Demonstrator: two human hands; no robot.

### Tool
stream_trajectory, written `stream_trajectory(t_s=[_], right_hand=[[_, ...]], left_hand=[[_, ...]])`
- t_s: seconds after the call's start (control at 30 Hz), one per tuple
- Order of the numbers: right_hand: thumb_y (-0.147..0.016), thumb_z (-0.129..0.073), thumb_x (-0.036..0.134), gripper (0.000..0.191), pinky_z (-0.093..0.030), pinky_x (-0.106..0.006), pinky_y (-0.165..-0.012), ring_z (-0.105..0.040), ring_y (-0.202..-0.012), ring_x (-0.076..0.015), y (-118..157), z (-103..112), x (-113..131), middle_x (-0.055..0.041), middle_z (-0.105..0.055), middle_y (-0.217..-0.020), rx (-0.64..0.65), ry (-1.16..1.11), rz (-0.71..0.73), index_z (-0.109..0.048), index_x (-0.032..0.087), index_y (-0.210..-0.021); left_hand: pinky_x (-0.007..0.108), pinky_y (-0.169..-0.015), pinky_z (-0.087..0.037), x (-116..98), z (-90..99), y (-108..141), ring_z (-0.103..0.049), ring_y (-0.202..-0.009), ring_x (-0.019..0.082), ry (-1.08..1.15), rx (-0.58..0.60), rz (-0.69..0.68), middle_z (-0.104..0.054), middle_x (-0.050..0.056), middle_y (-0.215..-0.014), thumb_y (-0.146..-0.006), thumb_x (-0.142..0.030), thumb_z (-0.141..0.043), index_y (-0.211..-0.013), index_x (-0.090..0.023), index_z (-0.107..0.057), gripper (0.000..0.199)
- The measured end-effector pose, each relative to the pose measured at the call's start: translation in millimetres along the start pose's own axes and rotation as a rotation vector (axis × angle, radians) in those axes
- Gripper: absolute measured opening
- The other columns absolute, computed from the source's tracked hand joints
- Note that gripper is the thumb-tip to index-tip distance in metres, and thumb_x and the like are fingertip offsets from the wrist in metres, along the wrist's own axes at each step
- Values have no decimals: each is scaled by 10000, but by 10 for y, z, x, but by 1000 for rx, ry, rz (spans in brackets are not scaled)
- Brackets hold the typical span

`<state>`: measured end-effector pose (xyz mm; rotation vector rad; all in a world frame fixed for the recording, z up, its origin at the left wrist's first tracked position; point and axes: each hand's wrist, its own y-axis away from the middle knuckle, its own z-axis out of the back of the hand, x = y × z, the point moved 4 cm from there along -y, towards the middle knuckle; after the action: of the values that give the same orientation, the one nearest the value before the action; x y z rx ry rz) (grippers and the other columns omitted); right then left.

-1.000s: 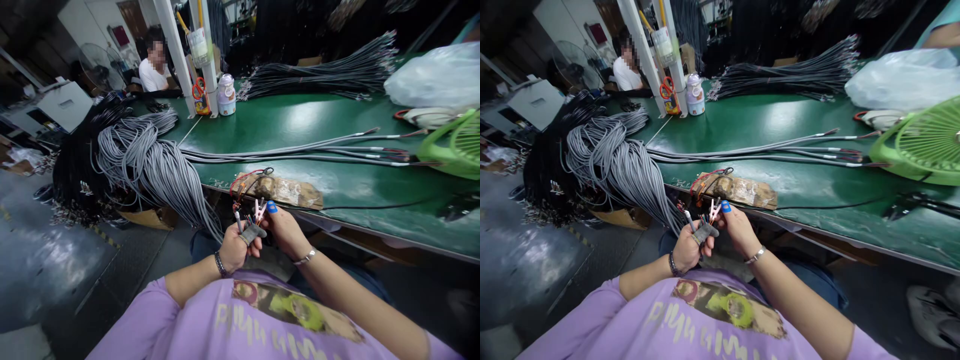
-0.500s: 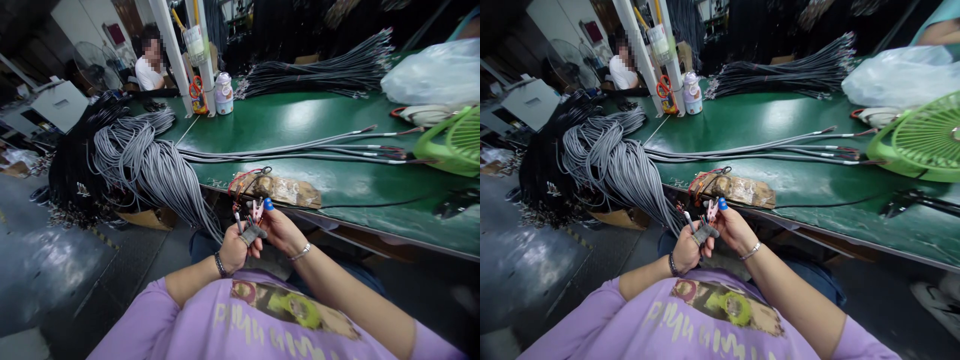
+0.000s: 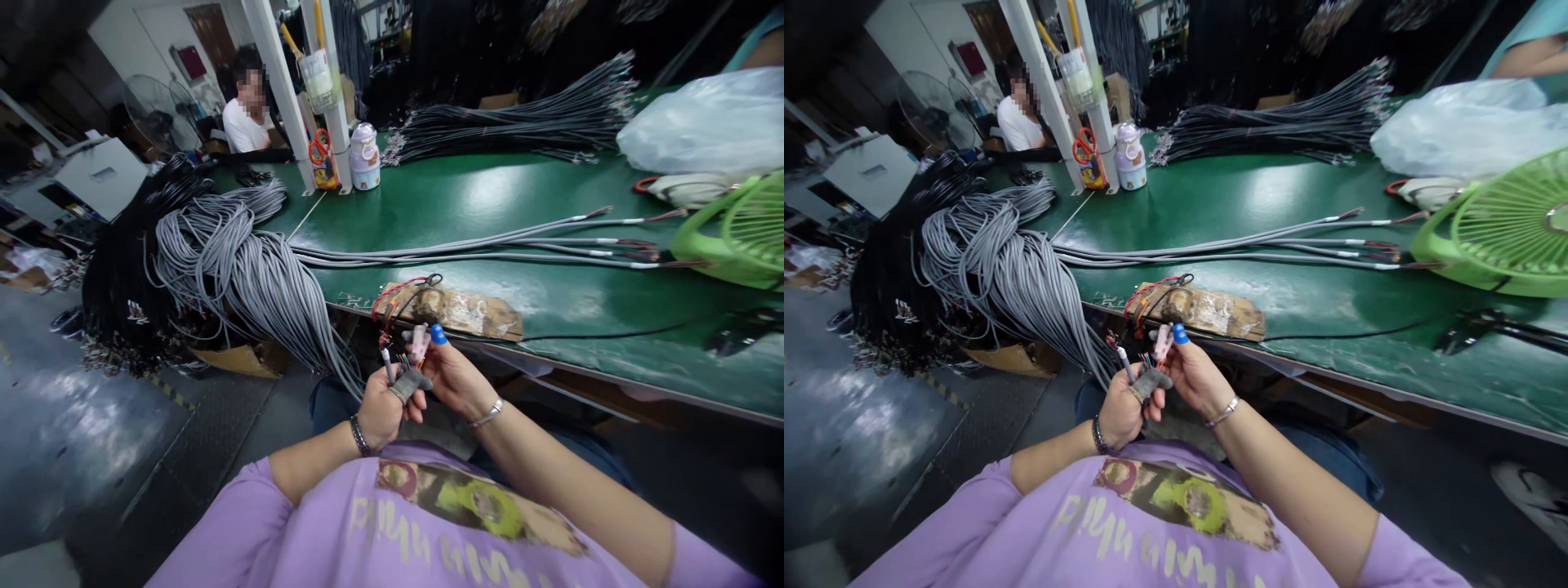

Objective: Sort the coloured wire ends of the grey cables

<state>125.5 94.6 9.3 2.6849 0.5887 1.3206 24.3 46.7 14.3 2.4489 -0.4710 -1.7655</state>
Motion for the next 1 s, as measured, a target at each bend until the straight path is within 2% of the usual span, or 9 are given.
stream_trajectory(t_s=[0.13, 0.27, 0.37, 0.43, 0.63, 0.7, 0.8, 0.87, 1.0], right_hand=[[-732, -631, 658, 460, -485, -259, -604, -561, -618, -129, 40, -5, -22, -18, -633, -732, -25, -170, -112, -635, 200, -775], [-739, -678, 569, 381, -477, -263, -608, -564, -638, -130, 62, 3, 8, -23, -656, -799, -3, -157, -130, -656, 201, -836], [-733, -719, 462, 290, -467, -246, -598, -543, -639, -120, 66, 26, 23, -9, -642, -776, -10, -128, -118, -659, 200, -841], [-749, -699, 470, 291, -464, -243, -594, -525, -632, -115, 71, 29, 31, -6, -622, -747, -4, -95, -104, -654, 193, -824], [-679, -749, 521, 378, -396, -242, -530, -434, -552, -98, 77, 33, 54, 17, -530, -625, -63, 40, -7, -586, 182, -721], [-655, -764, 533, 415, -355, -242, -506, -379, -515, -90, 76, 64, 77, 35, -464, -560, -150, 128, 99, -539, 184, -654], [-688, -701, 611, 450, -345, -258, -509, -380, -513, -104, 79, 117, 106, 18, -482, -556, -288, 296, 249, -540, 194, -634], [-717, -638, 662, 470, -368, -268, -526, -420, -540, -124, 54, 114, 75, -5, -520, -590, -251, 299, 221, -570, 200, -659], [-731, -564, 725, 526, -441, -304, -574, -521, -638, -179, -10, 35, -4, -53, -598, -697, -30, 120, 45, -597, 200, -737]], left_hand=[[172, -338, -282, 4, 21, 36, -491, -352, 62, -37, 11, -26, -581, -16, -539, -744, -547, -658, -746, -128, -578, 427], [171, -351, -285, 5, 55, 72, -505, -367, 63, -108, -12, -54, -594, -9, -553, -752, -562, -645, -745, -129, -587, 436], [171, -355, -303, 3, 73, 72, -502, -368, 61, -102, -44, -81, -591, -15, -556, -735, -572, -655, -737, -138, -574, 442], [171, -358, -313, 6, 79, 62, -500, -371, 60, -96, -57, -88, -593, -14, -564, -723, -584, -659, -725, -142, -560, 453], [172, -355, -316, 0, 72, 41, -495, -372, 59, -98, -83, -97, -591, -10, -564, -728, -596, -649, -732, -140, -560, 465], [171, -353, -321, -8, 59, 36, -494, -370, 59, -90, -85, -99, -591, -12, -566, -725, -593, -655, -742, -139, -561, 464], [167, -350, -322, -20, 40, 23, -490, -365, 57, -85, -85, -98, -583, -19, -560, -738, -588, -647, -776, -135, -574, 460], [165, -347, -317, -22, 35, 11, -490, -365, 56, -93, -92, -92, -579, -22, -558, -746, -591, -635, -791, -133, -582, 464], [163, -347, -314, -6, 32, -4, -493, -367, 55, -110, -101, -81, -584, -22, -564, -740, -597, -636, -787, -136, -578, 467]])
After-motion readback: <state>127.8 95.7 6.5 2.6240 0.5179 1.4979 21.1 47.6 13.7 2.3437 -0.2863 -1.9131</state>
